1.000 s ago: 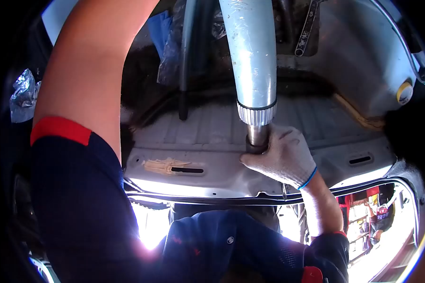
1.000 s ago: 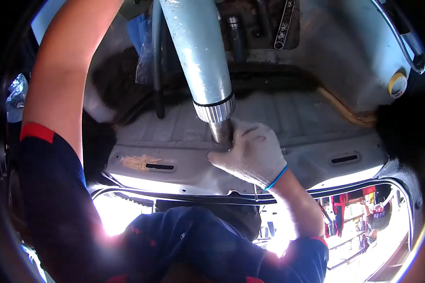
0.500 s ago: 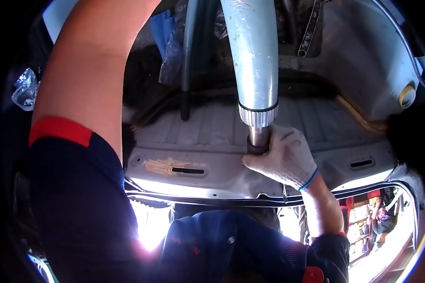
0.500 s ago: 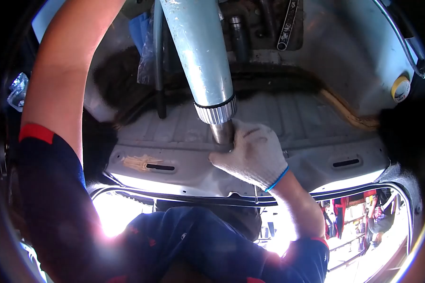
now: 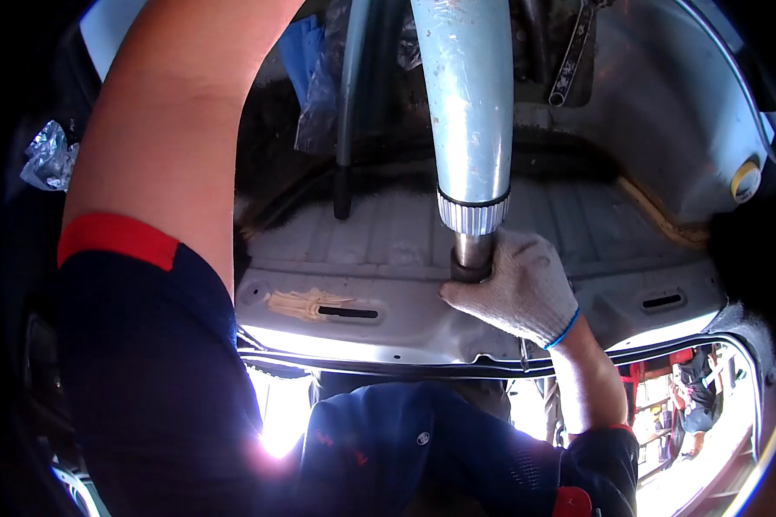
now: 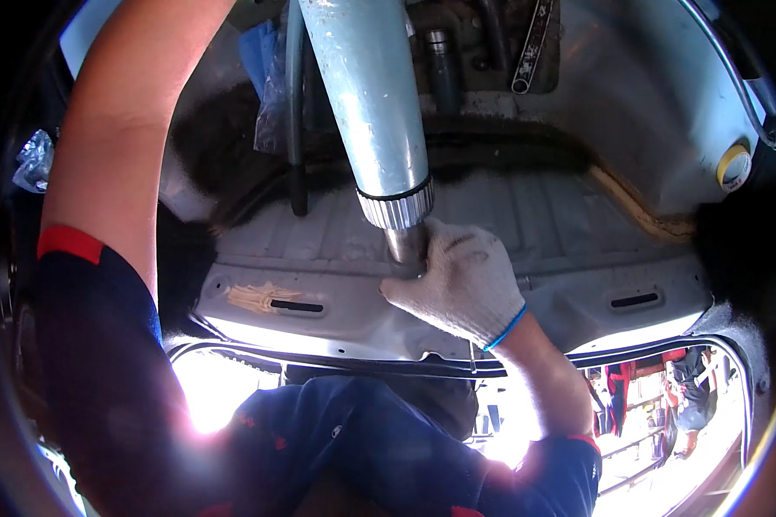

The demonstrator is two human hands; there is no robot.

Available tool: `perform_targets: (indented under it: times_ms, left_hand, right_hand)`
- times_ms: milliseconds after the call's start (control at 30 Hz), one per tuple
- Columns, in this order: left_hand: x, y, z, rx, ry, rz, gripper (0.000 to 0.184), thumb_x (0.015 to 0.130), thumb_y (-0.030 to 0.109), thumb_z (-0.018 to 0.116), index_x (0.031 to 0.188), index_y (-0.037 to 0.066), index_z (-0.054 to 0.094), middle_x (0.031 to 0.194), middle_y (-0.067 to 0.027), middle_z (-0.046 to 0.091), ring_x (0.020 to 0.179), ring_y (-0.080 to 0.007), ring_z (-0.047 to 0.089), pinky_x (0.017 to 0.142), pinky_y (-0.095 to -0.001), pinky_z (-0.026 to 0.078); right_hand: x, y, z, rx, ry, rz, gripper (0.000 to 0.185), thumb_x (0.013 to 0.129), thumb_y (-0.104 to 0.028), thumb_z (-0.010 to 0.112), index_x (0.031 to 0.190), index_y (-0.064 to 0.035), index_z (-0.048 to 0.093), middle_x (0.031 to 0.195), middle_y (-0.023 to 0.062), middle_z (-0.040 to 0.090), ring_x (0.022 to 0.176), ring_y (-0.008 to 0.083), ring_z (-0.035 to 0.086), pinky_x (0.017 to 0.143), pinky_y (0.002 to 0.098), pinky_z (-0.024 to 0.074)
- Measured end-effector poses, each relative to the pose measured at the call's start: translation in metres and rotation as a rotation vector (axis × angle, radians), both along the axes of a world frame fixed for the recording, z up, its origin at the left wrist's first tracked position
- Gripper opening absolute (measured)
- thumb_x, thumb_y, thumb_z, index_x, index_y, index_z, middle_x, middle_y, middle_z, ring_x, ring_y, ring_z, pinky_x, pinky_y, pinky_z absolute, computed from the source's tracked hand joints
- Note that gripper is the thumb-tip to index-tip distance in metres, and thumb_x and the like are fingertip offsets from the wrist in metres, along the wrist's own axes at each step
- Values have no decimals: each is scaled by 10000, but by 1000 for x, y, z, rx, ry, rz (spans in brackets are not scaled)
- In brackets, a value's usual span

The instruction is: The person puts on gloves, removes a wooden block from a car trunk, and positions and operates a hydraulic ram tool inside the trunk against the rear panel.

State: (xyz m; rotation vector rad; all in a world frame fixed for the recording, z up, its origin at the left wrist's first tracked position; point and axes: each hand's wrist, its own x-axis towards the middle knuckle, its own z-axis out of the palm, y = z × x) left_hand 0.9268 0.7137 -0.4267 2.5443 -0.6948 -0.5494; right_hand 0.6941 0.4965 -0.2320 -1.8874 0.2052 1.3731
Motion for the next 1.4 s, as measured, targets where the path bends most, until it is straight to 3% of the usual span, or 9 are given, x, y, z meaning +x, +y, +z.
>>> perform_targets:
  times_ms: [300, 367, 500, 667, 867, 1000, 1067, 1300, 1400]
  left_hand:
    - [-3, 5, -2, -9, 17, 23, 460, 869, 249, 801, 1244, 32, 646, 1205, -172, 685, 1130, -303, 674, 976, -448, 536]
    - [-3, 6, -3, -11, 25, 25, 464, 870, 249, 802, 1247, 31, 644, 1208, -173, 684, 1133, -302, 673, 979, -447, 535]
    - [-6, 8, -3, -18, 48, 29, 471, 871, 248, 804, 1255, 29, 640, 1215, -174, 684, 1140, -301, 671, 984, -445, 533]
    - [-7, 9, -3, -23, 61, 33, 479, 873, 246, 805, 1264, 27, 635, 1224, -175, 683, 1149, -299, 669, 992, -443, 531]
    - [-11, 11, -5, -26, 73, 38, 490, 876, 245, 808, 1276, 25, 630, 1234, -176, 682, 1159, -297, 666, 1001, -441, 528]
    - [-13, 12, -4, -28, 79, 42, 497, 877, 244, 809, 1283, 23, 626, 1241, -177, 681, 1165, -296, 665, 1006, -440, 526]
    - [-14, 12, -5, -31, 82, 42, 501, 878, 243, 810, 1287, 23, 624, 1244, -178, 681, 1169, -295, 664, 1009, -439, 525]
    - [-17, 14, -5, -40, 91, 49, 513, 881, 241, 813, 1301, 20, 617, 1256, -179, 680, 1181, -293, 661, 1020, -436, 522]
    - [-17, 13, -4, -44, 96, 47, 519, 882, 241, 814, 1306, 19, 614, 1261, -180, 679, 1186, -292, 660, 1024, -435, 520]
  right_hand:
    - [7, 6, 2, 9, 70, -22, 428, 733, -395, 804, 953, -47, 688, 821, 143, 730, 771, 342, 740, 743, 424, 599]
    - [12, 8, 3, -8, 40, -52, 407, 720, -354, 858, 865, 6, 735, 763, 163, 737, 706, 298, 756, 694, 411, 608]
    - [7, 6, 1, -8, 47, 8, 424, 732, -396, 810, 955, -54, 699, 822, 134, 736, 776, 322, 748, 746, 409, 602]
    - [7, 6, -1, 21, 0, -88, 395, 721, -343, 863, 844, 9, 732, 737, 167, 729, 711, 307, 761, 694, 400, 612]
    - [8, 13, -5, 36, -18, -56, 376, 729, -338, 859, 804, 7, 729, 715, 169, 720, 703, 310, 755, 686, 401, 605]
    - [9, 14, -5, 39, -14, -70, 361, 727, -328, 860, 813, -1, 733, 715, 160, 719, 688, 302, 748, 677, 404, 600]
    - [3, 15, -7, 17, 0, -21, 343, 725, -361, 809, 828, -61, 679, 721, 131, 684, 712, 344, 720, 689, 411, 592]
    - [6, 30, -11, 65, 28, -39, 370, 727, -391, 813, 771, -47, 684, 732, 157, 691, 728, 343, 729, 712, 417, 602]
    - [7, 37, -11, 59, 66, 15, 365, 720, -353, 873, 856, -36, 755, 732, 156, 729, 691, 292, 749, 686, 390, 602]
